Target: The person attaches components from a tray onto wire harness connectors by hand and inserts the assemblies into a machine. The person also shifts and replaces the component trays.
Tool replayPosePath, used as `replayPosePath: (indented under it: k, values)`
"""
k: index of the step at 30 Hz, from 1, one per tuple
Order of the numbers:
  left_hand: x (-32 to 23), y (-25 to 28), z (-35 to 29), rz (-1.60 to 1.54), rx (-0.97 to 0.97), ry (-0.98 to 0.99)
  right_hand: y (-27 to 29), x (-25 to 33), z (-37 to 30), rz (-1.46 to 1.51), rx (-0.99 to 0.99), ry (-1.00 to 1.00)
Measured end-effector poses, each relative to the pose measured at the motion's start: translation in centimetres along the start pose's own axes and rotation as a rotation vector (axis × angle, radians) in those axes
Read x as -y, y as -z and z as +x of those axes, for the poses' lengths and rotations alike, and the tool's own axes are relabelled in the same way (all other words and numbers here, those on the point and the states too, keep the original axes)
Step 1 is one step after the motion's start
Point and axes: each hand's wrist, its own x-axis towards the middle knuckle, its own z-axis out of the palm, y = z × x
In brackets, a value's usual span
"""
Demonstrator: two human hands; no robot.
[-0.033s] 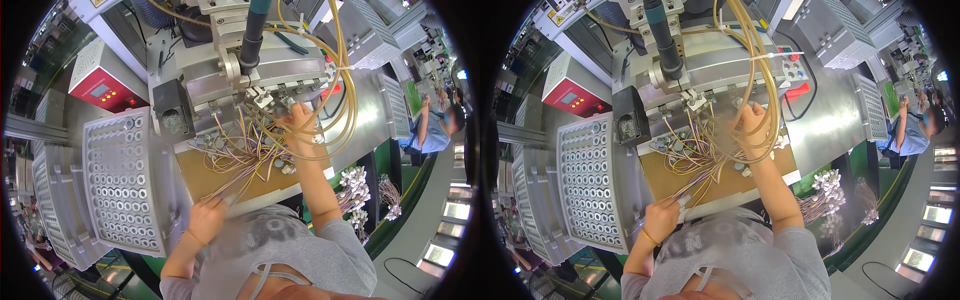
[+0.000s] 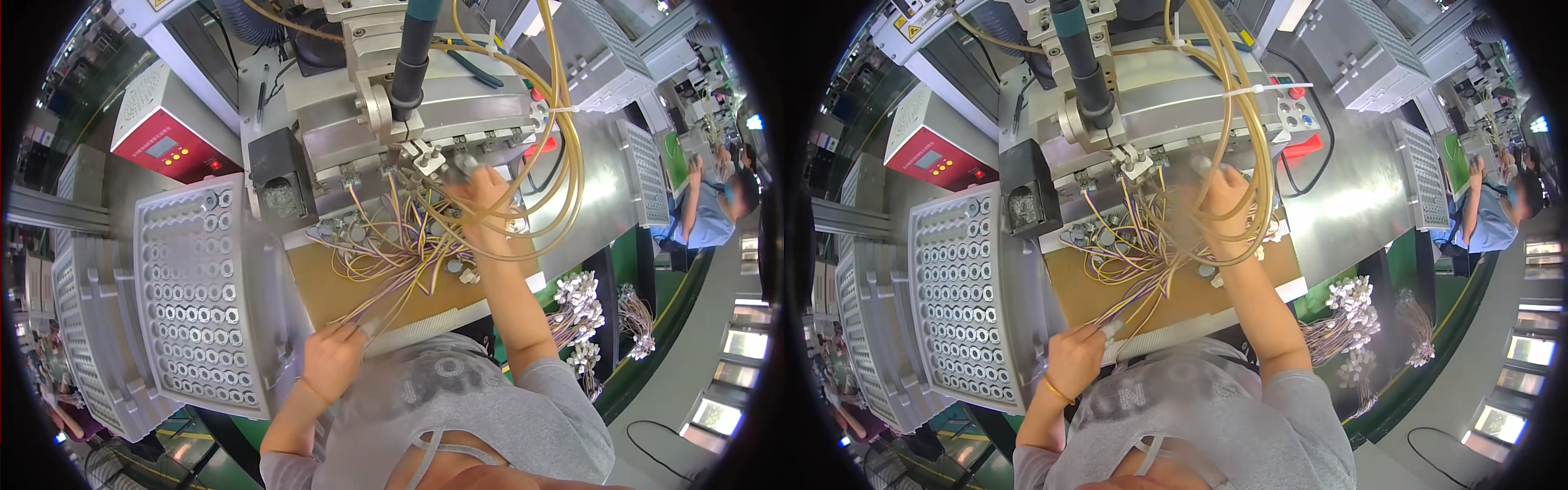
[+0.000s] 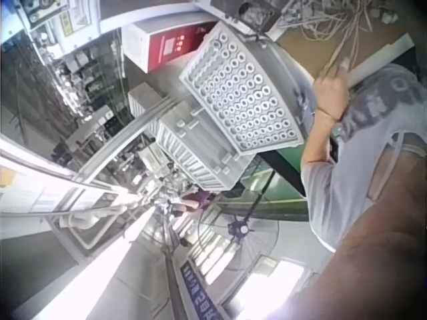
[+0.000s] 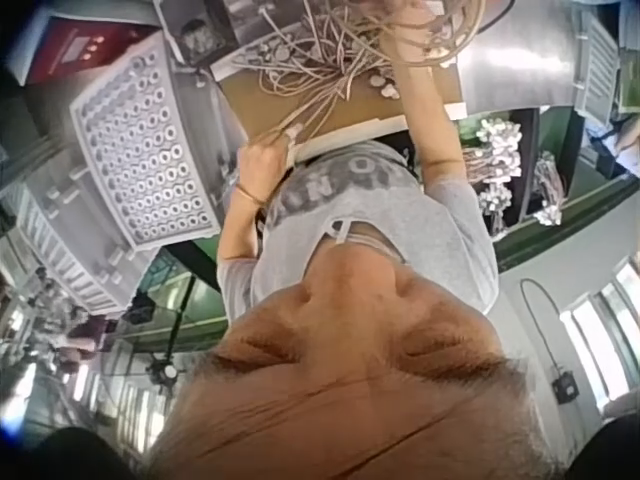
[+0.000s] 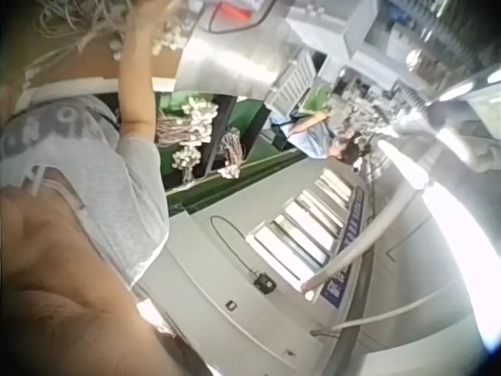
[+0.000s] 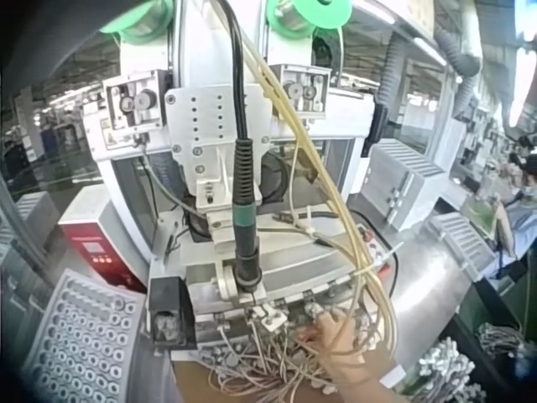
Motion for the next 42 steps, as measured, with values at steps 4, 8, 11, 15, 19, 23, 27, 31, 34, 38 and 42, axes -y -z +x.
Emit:
replayPosePath:
  k: [4,8,11,15,19,23,27,31,34,38,42]
  values:
    - [0.9,2.8,-0.4,0.089,-0.036,0.045,0.3,0.1,1.3,-0.095,0.155,-0.008]
    - [0.3,5.4,0.3,0.066,-0.34,0.086,4.5,0.1,1.2,-0.774,0.248,0.514]
    - [-0.1,5.8,0.1,-0.023,-0.314,-0.018,5.1,1.7,-5.3,-0.763,0.51,0.591]
    - [0.3,6.0,0.0,0.016,-0.306,-0.164,0.5,0.9,-11.2,-0.637,1.005,0.952]
    - [6.0,7.7,2.6,0.026,-0.32,-0.101,0.3,-0.2,-11.6,-0.625,1.226,0.624]
    - [16.4,9.6,4.6,0.433,-0.71,0.546,0.8,0.1,-11.8,-0.513,1.227,0.166]
    - [19.0,9.3,5.4,0.774,-0.621,0.523,1.0,0.6,-10.8,-0.553,1.23,0.044]
    - [15.0,10.2,5.0,0.359,-0.835,0.463,0.2,0.3,-10.5,-0.284,1.195,-0.13]
    - [10.7,9.7,2.4,-0.644,-0.651,0.635,0.0,0.9,-9.9,-0.293,1.373,-0.201]
    - [4.3,5.6,0.4,-1.508,-0.488,0.587,0.0,-1.1,-9.4,-0.33,1.432,-0.275]
    - [1.9,3.3,-0.4,-1.716,-0.405,0.588,-0.4,-1.4,-9.4,-0.548,1.418,-0.021]
